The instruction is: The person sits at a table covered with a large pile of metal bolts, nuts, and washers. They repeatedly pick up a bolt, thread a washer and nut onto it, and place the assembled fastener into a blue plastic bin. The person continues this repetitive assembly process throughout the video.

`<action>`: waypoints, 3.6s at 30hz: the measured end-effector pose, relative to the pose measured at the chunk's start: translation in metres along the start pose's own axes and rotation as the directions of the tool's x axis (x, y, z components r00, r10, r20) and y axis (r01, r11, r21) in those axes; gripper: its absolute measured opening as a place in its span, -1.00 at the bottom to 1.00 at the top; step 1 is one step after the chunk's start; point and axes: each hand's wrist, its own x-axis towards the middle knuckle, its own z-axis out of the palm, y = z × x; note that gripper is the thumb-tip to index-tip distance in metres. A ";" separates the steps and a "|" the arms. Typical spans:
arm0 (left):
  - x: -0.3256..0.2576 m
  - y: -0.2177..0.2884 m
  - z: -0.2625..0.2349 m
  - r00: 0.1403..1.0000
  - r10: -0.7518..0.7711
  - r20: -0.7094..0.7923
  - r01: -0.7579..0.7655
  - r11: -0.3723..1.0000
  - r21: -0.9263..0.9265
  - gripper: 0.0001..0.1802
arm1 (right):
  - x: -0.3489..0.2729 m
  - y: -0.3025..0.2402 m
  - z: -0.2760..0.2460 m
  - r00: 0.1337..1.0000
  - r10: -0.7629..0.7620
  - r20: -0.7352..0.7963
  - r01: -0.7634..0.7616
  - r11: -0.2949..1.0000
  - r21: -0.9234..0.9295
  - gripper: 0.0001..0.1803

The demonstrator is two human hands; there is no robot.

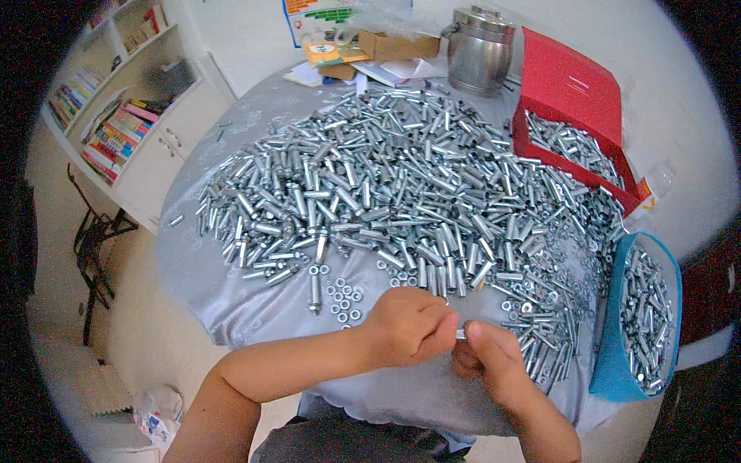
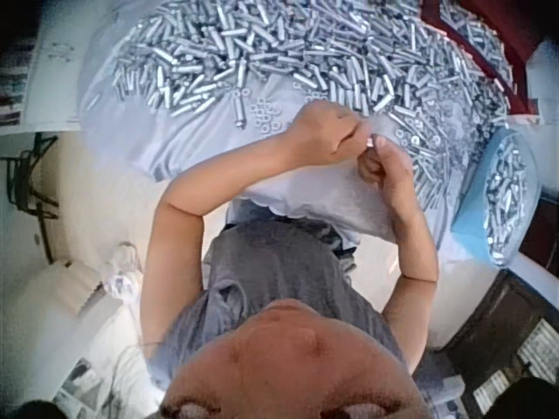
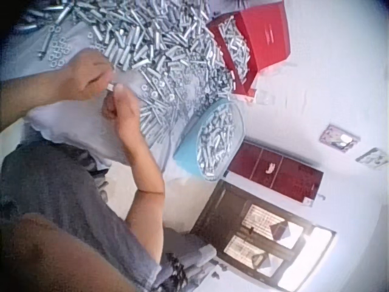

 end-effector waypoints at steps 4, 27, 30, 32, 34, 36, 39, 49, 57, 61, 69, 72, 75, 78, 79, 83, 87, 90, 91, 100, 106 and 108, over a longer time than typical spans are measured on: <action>0.001 0.002 0.004 0.970 -0.223 0.101 0.239 0.948 -0.208 -0.72 | 0.001 0.001 -0.003 0.998 -0.036 -0.058 0.036 0.999 -0.014 -0.58; 0.022 -0.030 -0.014 0.686 -0.641 0.345 0.565 0.169 -0.808 -0.38 | 0.003 -0.010 -0.020 0.960 -0.254 -0.118 0.266 0.957 0.111 -0.76; 0.018 -0.025 -0.014 0.772 -0.579 0.262 0.550 0.402 -0.732 -0.49 | 0.004 -0.009 -0.020 0.952 -0.279 -0.130 0.293 0.951 0.102 -0.76; 0.014 -0.022 -0.005 0.836 -0.533 0.133 0.466 0.560 -0.685 -0.58 | 0.001 -0.012 -0.022 0.943 -0.280 -0.181 0.303 0.945 0.120 -0.81; 0.011 -0.021 -0.006 0.850 -0.511 0.123 0.469 0.631 -0.618 -0.74 | 0.003 -0.010 -0.032 0.881 -0.398 -0.256 0.384 0.917 -0.106 -0.86; 0.014 -0.008 -0.011 0.898 -0.420 0.127 0.436 0.823 -0.364 -0.75 | 0.007 -0.008 -0.049 0.720 -0.640 -0.268 0.425 0.712 -0.559 -0.85; 0.010 -0.001 -0.007 0.911 -0.377 0.169 0.406 0.891 -0.202 -0.78 | 0.004 -0.023 -0.049 0.462 -0.887 0.021 -0.024 -0.036 -0.999 -0.64; 0.008 0.003 0.000 0.819 -0.504 0.276 0.573 0.748 -0.335 -0.82 | 0.023 -0.019 -0.111 0.716 -0.420 -0.558 -0.525 0.203 -0.826 0.01; 0.005 0.005 -0.002 0.798 -0.522 0.301 0.602 0.709 -0.367 -0.83 | 0.022 -0.018 -0.105 0.750 -0.414 -0.516 -0.488 0.180 -0.854 0.10; 0.004 0.005 -0.001 0.793 -0.515 0.326 0.608 0.696 -0.382 -0.84 | 0.022 -0.015 -0.110 0.761 -0.455 -0.463 -0.422 0.195 -0.885 0.10; 0.003 0.001 0.001 0.774 -0.525 0.354 0.631 0.679 -0.374 -0.83 | 0.021 -0.015 -0.101 0.821 -0.439 -0.364 -0.336 0.144 -0.931 0.17; 0.002 -0.001 0.002 0.769 -0.528 0.359 0.637 0.673 -0.375 -0.83 | 0.019 -0.017 -0.090 0.855 -0.422 -0.303 -0.304 0.067 -0.950 0.28; 0.003 0.000 0.003 0.765 -0.524 0.374 0.642 0.664 -0.382 -0.82 | 0.017 -0.016 -0.087 0.860 -0.433 -0.268 -0.280 0.037 -0.959 0.33; 0.002 0.002 0.004 0.759 -0.528 0.381 0.649 0.664 -0.372 -0.82 | 0.017 -0.017 -0.086 0.853 -0.456 -0.255 -0.275 0.024 -0.961 0.28; 0.003 0.003 0.003 0.756 -0.530 0.384 0.652 0.665 -0.366 -0.82 | 0.018 -0.016 -0.086 0.848 -0.466 -0.254 -0.275 0.024 -0.961 0.26; 0.005 0.006 0.003 0.743 -0.542 0.393 0.666 0.655 -0.356 -0.81 | 0.019 -0.016 -0.086 0.836 -0.477 -0.272 -0.303 0.013 -0.953 0.18; 0.002 0.002 0.007 0.792 -0.512 0.333 0.609 0.697 -0.379 -0.78 | 0.021 -0.011 -0.088 0.823 -0.504 -0.264 -0.306 -0.002 -0.952 0.09; 0.002 0.002 0.006 0.797 -0.508 0.327 0.603 0.699 -0.384 -0.78 | 0.020 -0.013 -0.084 0.824 -0.500 -0.268 -0.311 -0.003 -0.950 0.02; 0.002 0.002 0.006 0.800 -0.504 0.325 0.599 0.702 -0.386 -0.78 | 0.020 -0.013 -0.084 0.821 -0.506 -0.264 -0.311 -0.010 -0.950 0.00; 0.003 0.002 0.002 0.777 -0.516 0.361 0.627 0.685 -0.370 -0.82 | 0.026 -0.012 -0.089 0.786 -0.568 -0.245 -0.309 -0.018 -0.951 -0.19; 0.003 0.002 0.006 0.815 -0.491 0.307 0.577 0.728 -0.369 -0.78 | 0.029 -0.014 -0.092 0.753 -0.599 -0.274 -0.320 0.030 -0.947 -0.29; 0.003 0.002 0.006 0.818 -0.489 0.302 0.573 0.736 -0.361 -0.78 | 0.030 -0.014 -0.092 0.746 -0.604 -0.279 -0.323 0.037 -0.946 -0.32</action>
